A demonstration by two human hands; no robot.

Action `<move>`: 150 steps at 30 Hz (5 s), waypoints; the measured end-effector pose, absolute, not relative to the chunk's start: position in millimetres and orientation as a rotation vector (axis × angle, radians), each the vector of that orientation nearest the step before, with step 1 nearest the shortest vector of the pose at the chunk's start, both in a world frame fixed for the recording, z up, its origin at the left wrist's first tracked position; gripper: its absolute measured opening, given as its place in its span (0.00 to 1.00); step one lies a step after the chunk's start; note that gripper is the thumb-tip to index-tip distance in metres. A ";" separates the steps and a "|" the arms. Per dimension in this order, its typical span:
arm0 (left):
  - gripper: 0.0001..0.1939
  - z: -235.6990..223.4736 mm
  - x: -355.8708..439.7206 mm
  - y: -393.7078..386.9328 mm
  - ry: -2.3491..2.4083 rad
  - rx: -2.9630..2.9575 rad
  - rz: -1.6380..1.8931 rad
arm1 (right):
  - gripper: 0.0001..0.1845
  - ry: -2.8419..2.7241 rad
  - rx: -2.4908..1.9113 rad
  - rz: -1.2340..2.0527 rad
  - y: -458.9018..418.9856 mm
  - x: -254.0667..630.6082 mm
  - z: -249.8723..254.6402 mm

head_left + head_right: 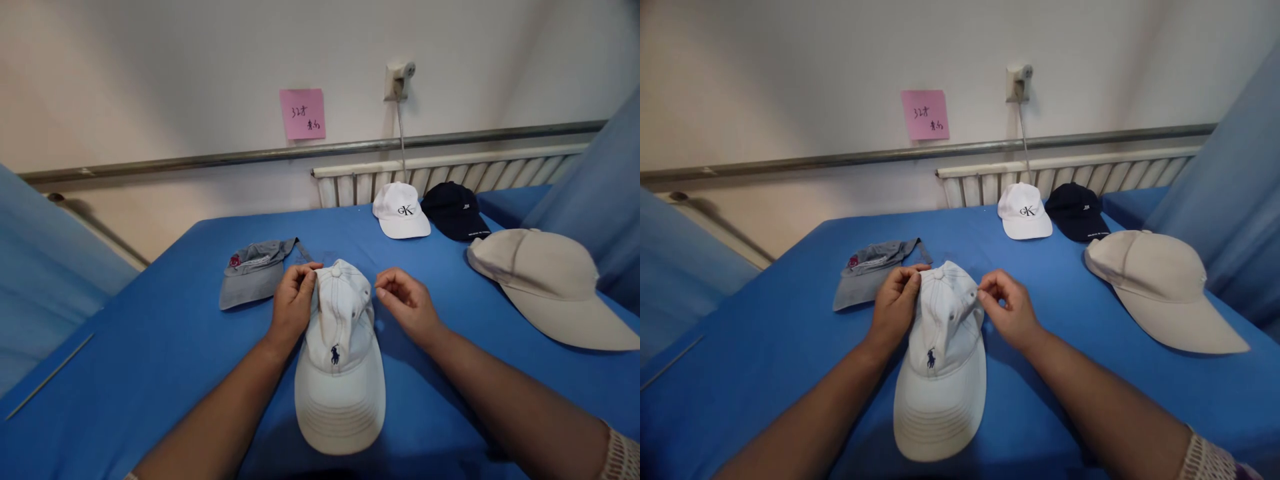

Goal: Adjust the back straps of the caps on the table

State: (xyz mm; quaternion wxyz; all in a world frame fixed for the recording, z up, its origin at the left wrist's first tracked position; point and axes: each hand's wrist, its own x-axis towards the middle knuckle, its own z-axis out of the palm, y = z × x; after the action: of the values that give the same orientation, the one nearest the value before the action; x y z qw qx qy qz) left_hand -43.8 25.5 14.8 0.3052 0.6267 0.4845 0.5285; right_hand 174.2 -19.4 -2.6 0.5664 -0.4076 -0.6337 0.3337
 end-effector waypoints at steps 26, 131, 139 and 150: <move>0.07 18.0 -34.4 4.3 1.190 2.141 1.361 | 0.05 -1.834 -1.098 0.551 -15.0 187.1 5.8; 0.09 53.1 -64.9 16.8 1.167 1.813 1.252 | 0.07 -1.555 -1.124 0.662 -11.7 177.0 -2.3; 0.10 55.8 -64.5 8.0 1.113 1.709 1.242 | 0.06 -1.757 -0.892 0.991 -36.0 168.2 10.2; 0.09 52.3 -59.9 9.4 1.115 1.711 1.198 | 0.26 -1.421 -1.359 0.859 2.9 167.1 -21.4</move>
State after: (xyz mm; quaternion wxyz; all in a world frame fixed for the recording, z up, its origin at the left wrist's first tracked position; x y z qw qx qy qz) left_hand -59.9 9.4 52.3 0.3775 0.6691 0.4361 0.4687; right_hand 167.1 2.9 -21.4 0.4775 -0.5564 -0.5819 0.3519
